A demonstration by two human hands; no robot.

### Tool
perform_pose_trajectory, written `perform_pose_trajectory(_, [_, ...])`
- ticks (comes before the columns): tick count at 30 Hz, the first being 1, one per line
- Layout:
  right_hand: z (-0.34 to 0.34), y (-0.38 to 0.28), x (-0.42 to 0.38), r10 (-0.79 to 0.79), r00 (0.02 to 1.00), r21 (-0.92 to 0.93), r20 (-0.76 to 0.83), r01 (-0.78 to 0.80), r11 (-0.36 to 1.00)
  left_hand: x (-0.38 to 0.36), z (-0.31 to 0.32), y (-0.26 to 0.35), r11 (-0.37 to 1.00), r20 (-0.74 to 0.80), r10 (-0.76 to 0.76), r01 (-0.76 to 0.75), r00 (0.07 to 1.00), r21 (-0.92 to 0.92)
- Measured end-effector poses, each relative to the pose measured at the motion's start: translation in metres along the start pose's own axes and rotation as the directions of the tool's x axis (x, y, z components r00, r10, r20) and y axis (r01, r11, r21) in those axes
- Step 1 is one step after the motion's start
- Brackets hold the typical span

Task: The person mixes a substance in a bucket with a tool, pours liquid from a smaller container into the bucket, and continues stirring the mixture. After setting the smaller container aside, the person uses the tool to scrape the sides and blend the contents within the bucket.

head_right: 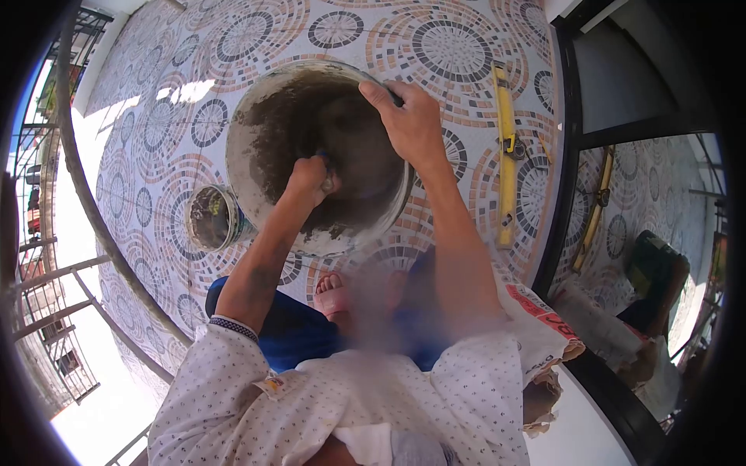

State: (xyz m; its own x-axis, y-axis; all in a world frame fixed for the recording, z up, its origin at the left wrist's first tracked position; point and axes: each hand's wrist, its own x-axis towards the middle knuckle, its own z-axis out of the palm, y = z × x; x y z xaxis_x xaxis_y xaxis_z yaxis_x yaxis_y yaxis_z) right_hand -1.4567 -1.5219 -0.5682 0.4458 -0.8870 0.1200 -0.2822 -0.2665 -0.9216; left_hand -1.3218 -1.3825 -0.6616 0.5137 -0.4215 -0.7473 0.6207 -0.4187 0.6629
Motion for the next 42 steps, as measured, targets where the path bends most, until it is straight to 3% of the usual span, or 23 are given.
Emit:
perform_pose_trajectory(5, [-0.002, -0.005, -0.004, -0.002, 0.997, -0.017, 0.074, 0.003, 1.0, 0.006, 0.034, 0.039, 0.994, -0.017, 0.065, -0.067, 0.998, -0.083])
perform_pose_trajectory(8, [0.0, -0.009, -0.005, -0.035, 0.994, -0.002, 0.104, 0.035, 0.999, -0.021, 0.055, 0.051, 0.934, 0.044, 0.189, -0.193, 0.981, 0.301])
perform_pose_trajectory(10, [0.003, -0.011, -0.004, -0.035, 0.99, -0.002, 0.137, 0.035, 0.999, 0.019, 0.056, 0.012, 0.547, 0.28, 0.474, -0.528, 0.835, 0.65])
perform_pose_trajectory(12, [0.005, -0.01, -0.004, -0.01, 0.985, -0.025, 0.169, 0.014, 1.0, 0.013, 0.064, 0.003, 0.267, 0.398, 0.541, -0.6, 0.741, 0.754])
perform_pose_trajectory(14, [0.007, -0.006, -0.004, -0.038, 0.99, -0.003, 0.139, 0.038, 0.999, -0.018, 0.068, -0.008, 0.278, 0.326, 0.541, -0.53, 0.776, 0.801])
perform_pose_trajectory(17, [0.002, -0.008, -0.004, -0.034, 0.991, 0.004, 0.127, 0.034, 0.999, -0.039, 0.043, -0.016, 0.009, 0.568, 0.4, -0.623, 0.719, 0.782])
perform_pose_trajectory(20, [0.003, -0.011, -0.006, -0.032, 0.99, 0.025, 0.141, 0.029, 0.999, -0.048, 0.02, -0.02, -0.284, 0.698, 0.161, -0.644, 0.698, 0.71])
perform_pose_trajectory(23, [0.005, -0.014, -0.009, -0.055, 0.993, 0.032, 0.105, 0.052, 0.998, -0.053, -0.005, -0.028, -0.342, 0.724, 0.153, -0.651, 0.673, 0.678])
perform_pose_trajectory(26, [0.007, -0.017, -0.011, -0.103, 0.989, 0.031, 0.107, 0.1, 0.994, -0.055, -0.026, -0.022, -0.346, 0.703, 0.083, -0.641, 0.707, 0.685])
perform_pose_trajectory(29, [0.011, -0.02, -0.013, -0.111, 0.988, 0.055, 0.111, 0.106, 0.993, -0.065, -0.04, -0.01, -0.418, 0.702, 0.116, -0.607, 0.702, 0.676])
perform_pose_trajectory(32, [0.009, -0.023, -0.013, -0.099, 0.988, 0.053, 0.119, 0.093, 0.994, -0.067, -0.05, 0.028, -0.426, 0.625, 0.052, -0.549, 0.779, 0.719])
perform_pose_trajectory(35, [0.009, -0.024, -0.012, -0.106, 0.99, 0.058, 0.097, 0.101, 0.993, -0.067, -0.064, 0.059, -0.333, 0.504, 0.119, -0.444, 0.855, 0.832])
perform_pose_trajectory(38, [0.01, -0.019, -0.009, -0.099, 0.992, 0.053, 0.078, 0.095, 0.994, -0.055, -0.076, 0.065, -0.152, 0.515, 0.285, -0.493, 0.808, 0.857])
perform_pose_trajectory(41, [0.015, -0.017, -0.006, -0.11, 0.991, 0.073, 0.078, 0.104, 0.992, -0.012, -0.079, 0.05, 0.042, 0.432, 0.489, -0.515, 0.757, 0.856])
perform_pose_trajectory(42, [0.013, -0.015, -0.005, -0.113, 0.991, 0.07, 0.068, 0.108, 0.992, 0.0, -0.078, 0.048, 0.058, 0.402, 0.484, -0.487, 0.777, 0.871])
